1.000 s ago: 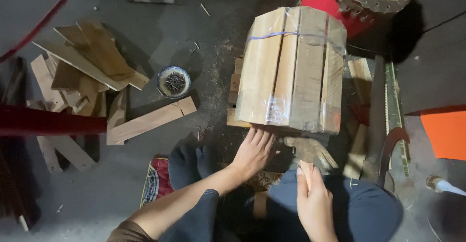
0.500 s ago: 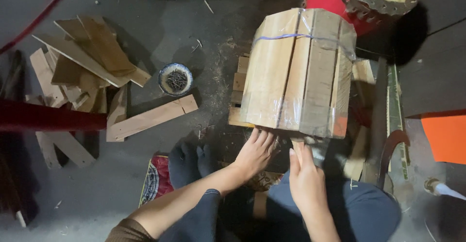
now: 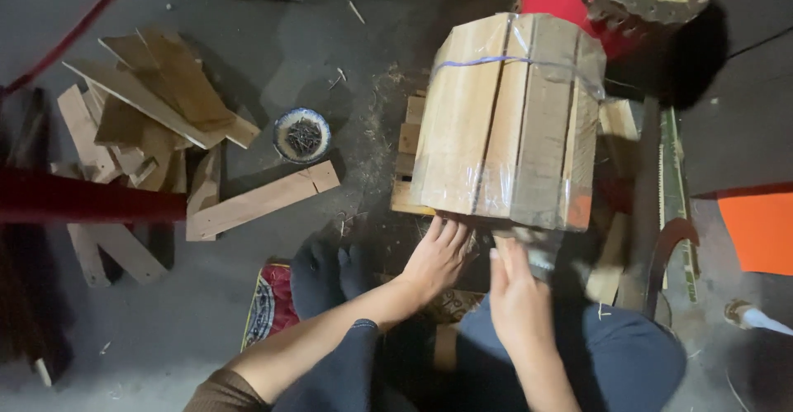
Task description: The person is nailing wooden slats onto a frame to assemble a cylindrical structure, likely a drum shell.
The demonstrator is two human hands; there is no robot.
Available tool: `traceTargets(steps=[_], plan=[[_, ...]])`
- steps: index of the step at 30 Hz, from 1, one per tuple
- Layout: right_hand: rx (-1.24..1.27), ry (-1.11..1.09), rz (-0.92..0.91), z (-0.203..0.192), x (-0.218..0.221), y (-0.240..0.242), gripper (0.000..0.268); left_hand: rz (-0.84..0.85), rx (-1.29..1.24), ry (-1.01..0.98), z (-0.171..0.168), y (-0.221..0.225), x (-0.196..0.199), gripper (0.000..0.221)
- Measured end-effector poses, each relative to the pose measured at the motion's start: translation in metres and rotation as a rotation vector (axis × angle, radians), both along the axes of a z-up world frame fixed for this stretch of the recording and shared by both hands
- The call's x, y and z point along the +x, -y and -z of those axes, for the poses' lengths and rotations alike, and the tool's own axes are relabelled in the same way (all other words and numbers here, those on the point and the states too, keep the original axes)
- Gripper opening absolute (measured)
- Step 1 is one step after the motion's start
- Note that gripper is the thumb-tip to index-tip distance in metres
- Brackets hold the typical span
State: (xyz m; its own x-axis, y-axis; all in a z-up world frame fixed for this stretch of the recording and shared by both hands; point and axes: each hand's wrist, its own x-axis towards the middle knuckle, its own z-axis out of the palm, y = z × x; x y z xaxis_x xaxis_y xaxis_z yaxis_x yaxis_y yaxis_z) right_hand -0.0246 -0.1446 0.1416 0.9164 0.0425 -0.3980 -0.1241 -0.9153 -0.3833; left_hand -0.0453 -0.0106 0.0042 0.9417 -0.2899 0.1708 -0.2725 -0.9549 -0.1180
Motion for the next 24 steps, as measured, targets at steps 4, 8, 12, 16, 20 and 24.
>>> traceTargets(steps=[4,8,12,16,20,24], plan=[[0.079,0.019,-0.043,-0.001,0.006,0.001,0.044,0.0,-0.025,0.001,-0.006,-0.003,0.004,0.061],[0.17,0.033,-0.056,-0.002,0.003,-0.005,0.041,0.004,-0.011,-0.022,-0.003,-0.002,0.001,0.062],[0.069,-0.013,-0.036,-0.004,0.004,-0.003,0.042,0.015,-0.087,0.05,-0.012,-0.007,0.002,0.056],[0.15,0.057,-0.111,0.001,0.003,-0.002,0.038,-0.006,-0.029,0.035,-0.013,-0.005,-0.001,0.06],[0.118,-0.013,-0.057,-0.017,0.003,-0.005,0.042,0.014,-0.084,0.037,-0.013,-0.003,-0.003,0.056],[0.206,0.166,-0.103,0.0,-0.002,0.001,0.031,0.017,-0.058,0.033,-0.003,-0.003,-0.002,0.059]])
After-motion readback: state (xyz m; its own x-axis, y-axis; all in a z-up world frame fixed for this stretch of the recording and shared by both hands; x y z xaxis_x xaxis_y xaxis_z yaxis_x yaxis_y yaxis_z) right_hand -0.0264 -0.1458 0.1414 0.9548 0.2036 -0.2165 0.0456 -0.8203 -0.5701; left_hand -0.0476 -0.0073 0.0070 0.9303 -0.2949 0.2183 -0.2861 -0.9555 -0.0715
